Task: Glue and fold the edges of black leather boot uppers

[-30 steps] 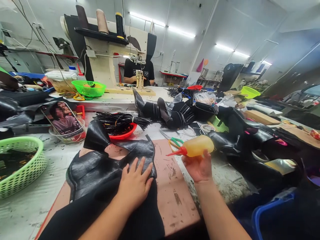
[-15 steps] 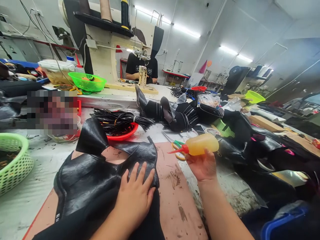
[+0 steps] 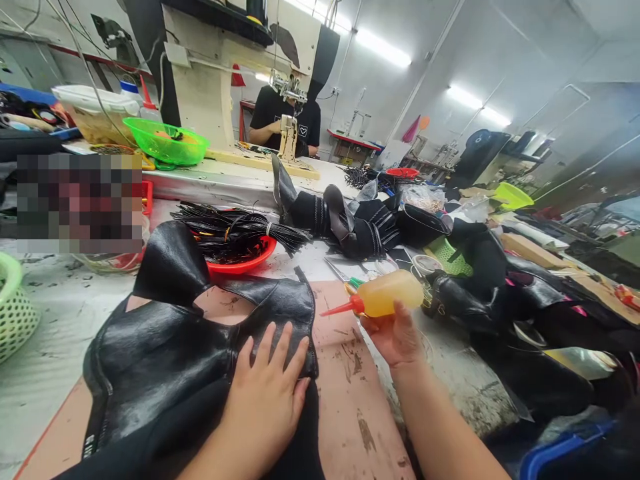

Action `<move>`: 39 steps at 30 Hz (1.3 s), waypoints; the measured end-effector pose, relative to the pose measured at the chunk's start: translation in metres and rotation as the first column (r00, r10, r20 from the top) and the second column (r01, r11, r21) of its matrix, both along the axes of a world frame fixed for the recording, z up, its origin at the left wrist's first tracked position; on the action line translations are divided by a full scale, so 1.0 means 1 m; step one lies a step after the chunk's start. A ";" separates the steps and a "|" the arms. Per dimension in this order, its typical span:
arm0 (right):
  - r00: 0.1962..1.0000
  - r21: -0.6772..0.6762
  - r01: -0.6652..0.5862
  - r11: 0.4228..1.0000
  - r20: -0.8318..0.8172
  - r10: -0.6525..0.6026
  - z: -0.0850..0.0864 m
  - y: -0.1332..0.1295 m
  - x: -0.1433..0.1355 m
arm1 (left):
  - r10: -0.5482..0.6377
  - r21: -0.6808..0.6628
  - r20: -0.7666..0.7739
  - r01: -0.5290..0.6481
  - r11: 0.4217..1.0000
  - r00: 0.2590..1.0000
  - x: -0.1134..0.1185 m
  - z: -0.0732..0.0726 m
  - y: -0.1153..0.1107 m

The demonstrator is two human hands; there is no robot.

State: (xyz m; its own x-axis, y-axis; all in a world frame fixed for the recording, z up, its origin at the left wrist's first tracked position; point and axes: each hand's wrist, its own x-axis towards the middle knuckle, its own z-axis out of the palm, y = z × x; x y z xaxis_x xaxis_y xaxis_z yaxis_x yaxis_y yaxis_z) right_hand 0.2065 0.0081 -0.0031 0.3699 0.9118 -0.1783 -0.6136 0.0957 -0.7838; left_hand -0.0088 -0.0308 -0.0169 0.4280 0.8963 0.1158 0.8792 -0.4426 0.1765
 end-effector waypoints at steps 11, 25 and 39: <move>0.931 0.054 0.090 0.995 0.351 -0.103 -0.011 0.006 0.001 | 0.017 0.066 0.042 -0.020 0.998 0.999 0.001 -0.004 0.000; 0.872 0.059 0.137 0.989 0.467 -0.149 -0.023 0.010 0.000 | 0.015 0.040 0.039 -0.017 0.999 0.999 0.000 -0.005 0.000; 0.885 0.030 0.149 0.988 0.442 -0.146 -0.021 0.010 -0.001 | -0.009 0.030 0.007 0.009 1.000 1.000 0.001 -0.002 -0.001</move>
